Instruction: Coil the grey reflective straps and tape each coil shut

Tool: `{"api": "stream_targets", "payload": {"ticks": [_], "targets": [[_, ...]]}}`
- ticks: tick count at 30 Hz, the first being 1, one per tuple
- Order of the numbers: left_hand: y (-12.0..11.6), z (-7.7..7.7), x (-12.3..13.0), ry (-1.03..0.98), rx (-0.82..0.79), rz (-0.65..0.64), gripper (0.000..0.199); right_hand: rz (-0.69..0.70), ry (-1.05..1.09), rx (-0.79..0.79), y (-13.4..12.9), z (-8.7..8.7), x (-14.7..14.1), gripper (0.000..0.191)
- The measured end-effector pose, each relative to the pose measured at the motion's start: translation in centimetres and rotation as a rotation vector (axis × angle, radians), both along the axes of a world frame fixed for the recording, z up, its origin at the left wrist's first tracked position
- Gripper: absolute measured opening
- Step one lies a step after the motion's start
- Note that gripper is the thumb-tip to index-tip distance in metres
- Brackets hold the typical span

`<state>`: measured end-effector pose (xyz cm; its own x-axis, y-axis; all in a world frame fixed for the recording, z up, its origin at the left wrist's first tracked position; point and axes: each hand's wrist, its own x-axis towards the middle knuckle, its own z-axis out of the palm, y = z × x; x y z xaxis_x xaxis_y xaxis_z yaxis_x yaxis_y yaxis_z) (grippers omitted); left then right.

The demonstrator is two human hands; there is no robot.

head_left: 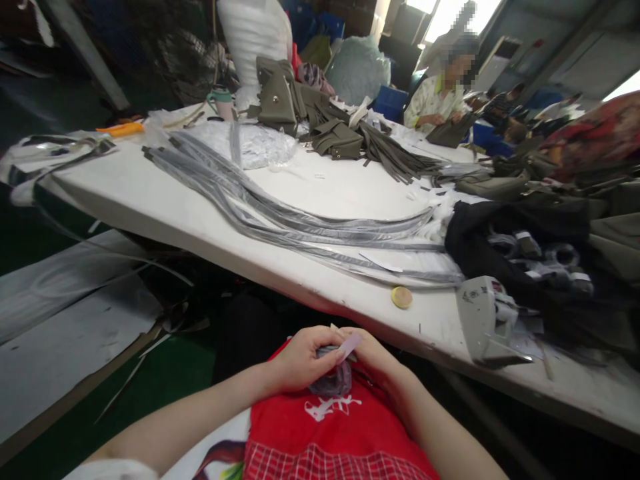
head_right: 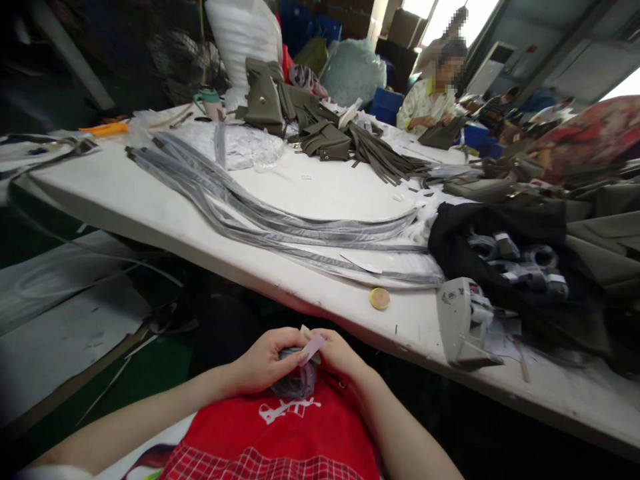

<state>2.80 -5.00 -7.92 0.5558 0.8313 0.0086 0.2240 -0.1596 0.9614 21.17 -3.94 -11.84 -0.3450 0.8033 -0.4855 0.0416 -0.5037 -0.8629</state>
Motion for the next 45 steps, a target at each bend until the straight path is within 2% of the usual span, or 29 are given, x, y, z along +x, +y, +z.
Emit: {"api": "stream_targets", "payload": {"ticks": [2,5,8,10,13,16,18,21,25,29,32,34,36,39,42,45], "targets": [[-0.1,0.2,0.1,0.008,-0.006,0.011,0.022,-0.099,0.066,0.010,-0.3,0.2,-0.6,0.044],[-0.3,0.0,0.0,-0.005,-0.014,0.008,0.028,-0.160,0.016,0.179,-0.1,0.7,-0.8,0.034],[-0.4,-0.9,-0.2,-0.041,0.028,0.038,0.029,-0.207,-0.055,0.282,-0.1,1.1,-0.6,0.025],[-0.3,-1.6,-0.1,-0.012,0.060,0.108,0.029,-0.224,-0.088,0.315,-0.3,1.4,-0.6,0.021],[0.1,-2.2,0.2,0.023,0.009,0.220,0.030,-0.171,-0.193,0.408,-0.8,2.2,-0.4,0.020],[0.5,-2.3,0.8,0.005,-0.073,0.243,0.029,-0.040,-0.259,0.508,-1.0,3.3,0.3,0.028],[0.6,-2.2,1.2,0.019,-0.061,0.253,0.027,0.054,-0.237,0.552,-0.9,3.9,0.9,0.032],[0.4,-2.0,1.4,0.074,-0.041,0.296,0.022,0.139,-0.310,0.548,-0.7,4.6,1.3,0.033],[-0.1,-1.5,1.5,0.104,-0.005,0.344,0.014,0.135,-0.378,0.437,-0.3,4.9,1.2,0.023],[-0.2,-0.6,1.6,0.123,0.031,0.312,0.020,0.158,-0.300,0.312,0.1,4.7,1.5,0.013],[0.0,-0.1,1.5,0.140,0.020,0.275,0.023,0.190,-0.339,0.346,0.0,4.9,1.6,0.009],[0.3,-0.2,1.3,0.160,-0.075,0.210,0.026,0.197,-0.431,0.450,-0.4,5.2,1.5,0.009],[0.7,-0.6,1.0,0.118,-0.298,0.102,0.034,0.204,-0.540,0.570,-0.9,5.6,1.3,0.014],[1.4,-1.3,0.5,-0.122,-0.660,0.010,0.044,0.258,-0.654,0.765,-1.7,5.9,1.1,0.024],[2.2,-1.1,0.3,-0.381,-0.816,0.067,0.043,0.331,-0.709,0.989,-2.5,5.7,0.9,0.041],[2.8,-0.3,0.6,-0.542,-0.838,0.155,0.038,0.308,-0.768,1.142,-3.3,5.3,0.6,0.061]]}}
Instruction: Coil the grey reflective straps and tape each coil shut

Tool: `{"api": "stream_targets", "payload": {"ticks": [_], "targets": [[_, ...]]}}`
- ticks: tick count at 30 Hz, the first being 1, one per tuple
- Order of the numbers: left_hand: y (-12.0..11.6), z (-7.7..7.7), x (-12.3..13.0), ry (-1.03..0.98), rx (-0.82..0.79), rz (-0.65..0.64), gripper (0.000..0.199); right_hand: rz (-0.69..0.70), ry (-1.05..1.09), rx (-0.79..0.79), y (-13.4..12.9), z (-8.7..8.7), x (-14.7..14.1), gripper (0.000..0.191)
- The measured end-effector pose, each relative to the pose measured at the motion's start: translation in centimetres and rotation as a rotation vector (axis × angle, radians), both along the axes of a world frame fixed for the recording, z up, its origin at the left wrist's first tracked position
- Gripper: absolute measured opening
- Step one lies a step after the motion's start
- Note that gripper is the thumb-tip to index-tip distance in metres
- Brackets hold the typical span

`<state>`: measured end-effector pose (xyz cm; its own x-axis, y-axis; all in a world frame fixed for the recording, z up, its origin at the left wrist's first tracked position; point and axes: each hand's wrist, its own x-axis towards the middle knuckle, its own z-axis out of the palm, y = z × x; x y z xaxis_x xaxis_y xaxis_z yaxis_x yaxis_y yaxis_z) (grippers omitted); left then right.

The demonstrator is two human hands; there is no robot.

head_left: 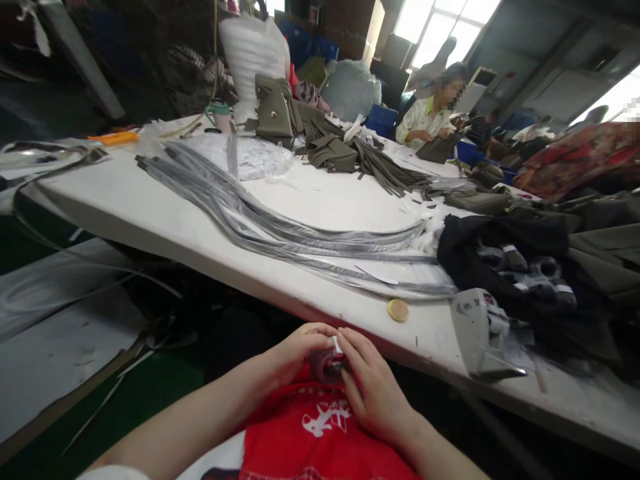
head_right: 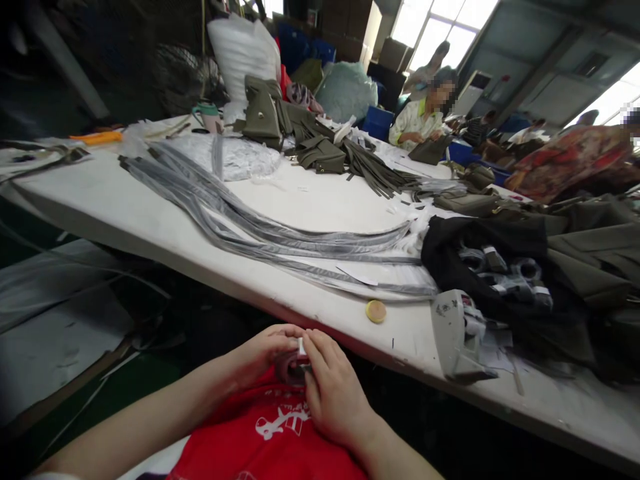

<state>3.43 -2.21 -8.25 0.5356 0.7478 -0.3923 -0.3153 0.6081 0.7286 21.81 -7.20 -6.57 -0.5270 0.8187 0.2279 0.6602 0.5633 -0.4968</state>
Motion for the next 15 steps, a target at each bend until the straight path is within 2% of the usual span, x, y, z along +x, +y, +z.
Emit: {"api": "stream_targets", "payload": {"ticks": [2,4,8,10,12,13,15], "targets": [[0.2,0.4,0.5,0.005,0.031,0.025,0.039,-0.033,0.009,0.044,-0.5,-0.2,-0.1,0.067],[0.3,0.5,1.0,0.050,0.086,-0.014,0.045,-0.058,0.045,0.045,-0.8,-0.2,0.1,0.068],[0.6,-0.2,1.5,0.192,0.161,-0.100,0.055,-0.170,0.147,0.030,0.5,0.1,2.5,0.046],[0.7,-0.7,1.6,0.234,0.178,-0.121,0.057,-0.330,0.150,0.081,3.0,-0.1,4.9,0.030],[0.6,-1.2,1.9,0.241,0.191,-0.149,0.059,-0.504,0.099,0.132,6.5,-0.6,7.6,0.023],[0.5,-1.4,2.0,0.240,0.204,-0.159,0.059,-0.564,0.060,0.139,8.5,-0.9,8.9,0.022],[0.2,-1.6,2.2,0.247,0.240,-0.158,0.060,-0.600,0.016,0.147,12.5,-1.4,10.6,0.019]]}}
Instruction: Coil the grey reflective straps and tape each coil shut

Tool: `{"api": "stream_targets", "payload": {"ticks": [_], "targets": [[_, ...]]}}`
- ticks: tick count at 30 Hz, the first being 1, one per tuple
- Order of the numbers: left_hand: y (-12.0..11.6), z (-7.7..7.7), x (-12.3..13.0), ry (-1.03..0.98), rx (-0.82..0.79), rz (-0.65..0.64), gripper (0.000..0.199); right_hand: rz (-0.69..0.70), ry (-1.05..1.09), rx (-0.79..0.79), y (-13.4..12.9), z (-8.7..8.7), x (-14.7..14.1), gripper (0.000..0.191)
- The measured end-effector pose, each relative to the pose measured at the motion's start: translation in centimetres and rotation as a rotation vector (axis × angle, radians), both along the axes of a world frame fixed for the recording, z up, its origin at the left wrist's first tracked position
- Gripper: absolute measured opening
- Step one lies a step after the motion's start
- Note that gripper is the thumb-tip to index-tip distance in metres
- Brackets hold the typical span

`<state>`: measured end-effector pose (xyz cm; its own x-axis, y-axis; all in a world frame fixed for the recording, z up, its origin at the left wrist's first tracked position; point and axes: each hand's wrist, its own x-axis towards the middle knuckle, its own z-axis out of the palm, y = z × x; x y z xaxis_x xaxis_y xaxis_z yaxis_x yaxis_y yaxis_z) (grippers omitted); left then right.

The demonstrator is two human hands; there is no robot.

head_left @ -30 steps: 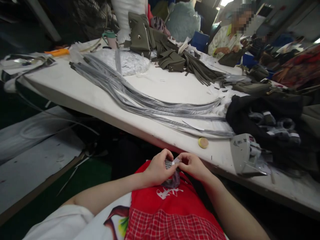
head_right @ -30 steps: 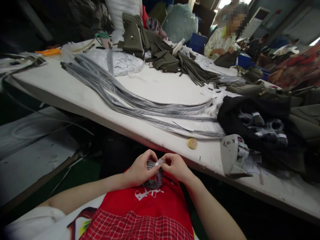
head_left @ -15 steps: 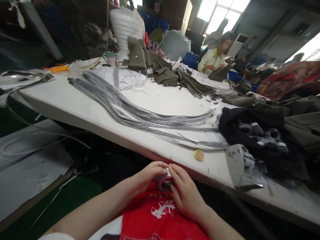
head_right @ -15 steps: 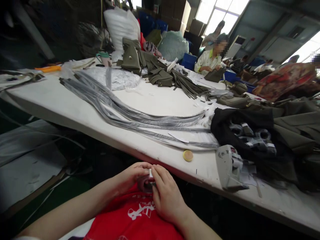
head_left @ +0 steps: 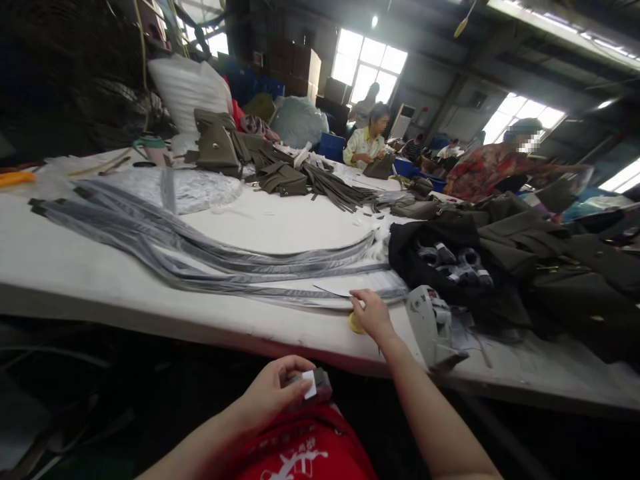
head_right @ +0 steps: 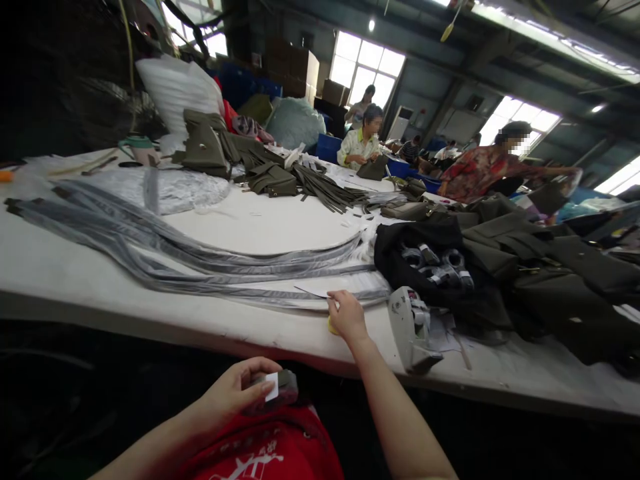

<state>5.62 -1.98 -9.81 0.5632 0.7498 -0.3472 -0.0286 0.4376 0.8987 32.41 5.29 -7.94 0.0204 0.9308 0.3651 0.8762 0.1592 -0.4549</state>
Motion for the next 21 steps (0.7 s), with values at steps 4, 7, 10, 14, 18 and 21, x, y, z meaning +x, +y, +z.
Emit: {"api": "stream_targets", "payload": {"ticks": [4,7,10,14,18,21], "targets": [[-0.2,0.8,-0.4,0.040,0.100,0.084,0.061,0.039,-0.017,0.031,4.4,-0.2,0.3,0.018],[-0.2,1.5,-1.6,0.088,0.166,0.184,0.055,0.041,-0.008,0.074,3.2,0.4,0.3,0.021],[0.1,1.4,-2.9,0.098,0.101,0.259,0.054,-0.036,-0.020,0.144,-0.7,1.3,2.6,0.023],[1.1,0.5,-3.2,0.129,-0.002,0.201,0.061,-0.433,-0.080,0.226,-6.9,2.1,9.2,0.031],[1.3,0.9,-1.2,0.118,0.011,0.138,0.060,-0.765,0.126,0.021,-11.2,1.6,15.8,0.042],[0.9,1.8,0.8,0.078,0.040,0.101,0.058,-0.748,0.288,-0.085,-12.2,0.4,18.3,0.045]]}}
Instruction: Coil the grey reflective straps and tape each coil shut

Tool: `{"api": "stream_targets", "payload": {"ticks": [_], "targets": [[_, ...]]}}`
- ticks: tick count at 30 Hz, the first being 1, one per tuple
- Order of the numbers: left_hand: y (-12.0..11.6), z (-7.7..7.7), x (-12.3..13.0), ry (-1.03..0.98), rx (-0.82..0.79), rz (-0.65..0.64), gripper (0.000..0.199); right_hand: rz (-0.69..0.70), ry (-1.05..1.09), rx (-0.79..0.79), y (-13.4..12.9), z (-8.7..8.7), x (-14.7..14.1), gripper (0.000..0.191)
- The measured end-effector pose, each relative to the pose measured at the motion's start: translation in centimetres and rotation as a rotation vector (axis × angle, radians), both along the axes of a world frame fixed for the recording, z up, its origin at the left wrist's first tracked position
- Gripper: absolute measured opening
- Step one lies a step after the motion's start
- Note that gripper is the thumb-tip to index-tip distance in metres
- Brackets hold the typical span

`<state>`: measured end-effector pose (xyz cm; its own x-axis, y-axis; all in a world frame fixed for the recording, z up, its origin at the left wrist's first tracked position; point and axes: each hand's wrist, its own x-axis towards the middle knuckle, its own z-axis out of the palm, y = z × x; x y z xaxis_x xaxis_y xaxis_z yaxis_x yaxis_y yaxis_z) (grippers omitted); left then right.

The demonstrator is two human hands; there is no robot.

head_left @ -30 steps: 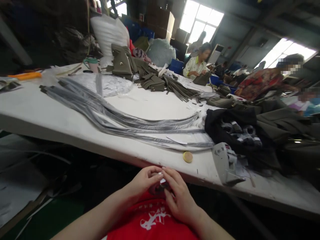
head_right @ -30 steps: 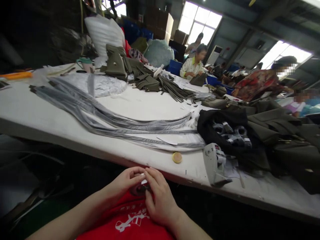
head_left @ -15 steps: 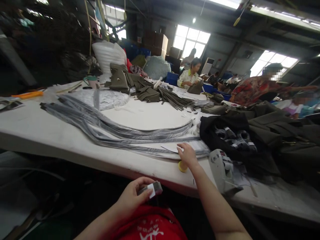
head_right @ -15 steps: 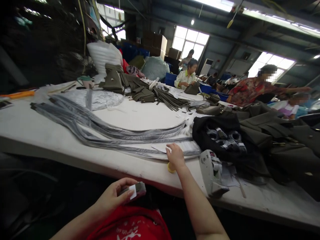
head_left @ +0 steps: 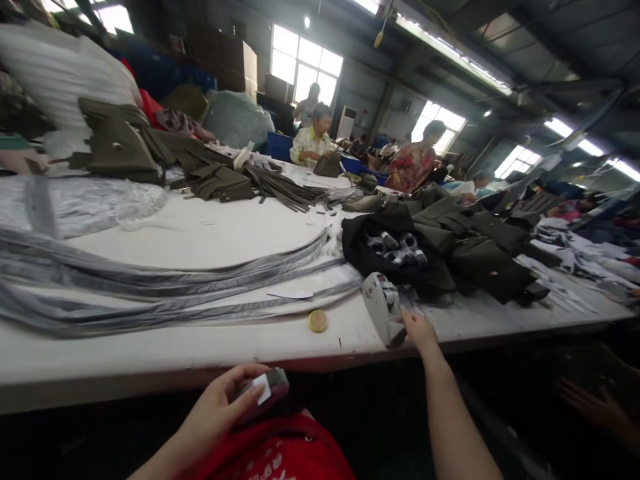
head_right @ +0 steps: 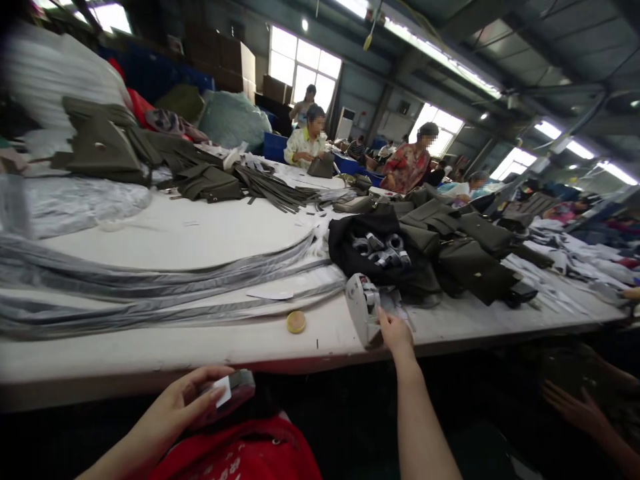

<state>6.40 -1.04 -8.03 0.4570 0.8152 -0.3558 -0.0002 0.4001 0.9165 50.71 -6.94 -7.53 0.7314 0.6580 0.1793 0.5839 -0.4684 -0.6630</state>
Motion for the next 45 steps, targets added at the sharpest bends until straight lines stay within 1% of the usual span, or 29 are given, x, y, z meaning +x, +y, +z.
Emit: {"api": "stream_targets", "payload": {"ticks": [2,4,6,8,10,13,16,18,20,22,25,28,30,32,34,36,39,43,45], "targets": [[-0.3,0.5,1.0,-0.017,0.008,-0.041,0.058,0.043,0.103,0.034,-0.1,-0.7,0.5,0.045],[-0.4,0.7,1.8,-0.011,0.021,-0.071,0.058,0.069,0.166,0.098,-0.3,-0.9,0.5,0.046],[-0.6,0.7,2.1,0.000,0.043,-0.086,0.056,0.072,0.185,0.161,-1.2,-0.8,0.3,0.045],[-0.6,0.4,2.3,0.007,0.051,-0.095,0.054,0.057,0.190,0.199,-2.7,-0.7,0.1,0.043],[-0.5,-0.1,2.3,0.011,0.043,-0.116,0.053,0.031,0.234,0.182,-4.4,-0.9,-0.1,0.042],[-0.2,-0.7,2.3,0.023,0.030,-0.180,0.054,0.006,0.358,0.093,-6.3,-2.5,-0.1,0.044],[0.1,-0.9,2.4,0.003,0.055,-0.215,0.052,-0.015,0.419,0.029,-7.2,-4.4,-0.1,0.042],[0.1,-0.7,2.5,-0.035,0.075,-0.209,0.051,-0.028,0.426,-0.009,-7.4,-5.0,-0.7,0.039],[0.0,-0.5,2.7,-0.066,0.084,-0.175,0.051,0.021,0.449,-0.040,-7.1,-4.9,-2.2,0.038],[0.1,-0.4,3.1,-0.089,0.079,-0.109,0.054,0.151,0.500,-0.050,-6.3,-3.9,-5.0,0.041],[0.1,-0.4,3.9,-0.121,0.074,-0.017,0.057,0.411,0.593,-0.007,-4.0,-1.5,-11.6,0.043],[-0.1,-0.4,4.6,-0.137,0.106,0.039,0.055,0.643,0.694,0.081,-1.5,0.7,-18.6,0.039],[-0.2,-0.5,4.6,-0.150,0.126,0.074,0.051,0.756,0.744,0.118,-0.4,1.5,-22.1,0.034],[-0.2,-0.4,4.2,-0.170,0.131,0.114,0.049,0.838,0.783,0.124,0.2,1.8,-24.4,0.032],[-0.3,-0.5,3.6,-0.181,0.135,0.156,0.049,0.880,0.821,0.105,0.5,1.7,-25.6,0.032],[-0.2,-0.5,3.1,-0.182,0.154,0.191,0.046,0.880,0.853,0.071,0.8,1.4,-26.2,0.034],[-0.1,-0.7,2.5,-0.167,0.195,0.216,0.043,0.835,0.877,0.007,1.5,0.5,-26.6,0.041],[0.0,-0.7,2.3,-0.155,0.238,0.223,0.040,0.779,0.878,-0.098,2.3,-0.7,-26.9,0.049],[0.0,-0.7,2.3,-0.183,0.217,0.213,0.038,0.775,0.866,-0.133,2.6,-1.0,-26.8,0.051]]}}
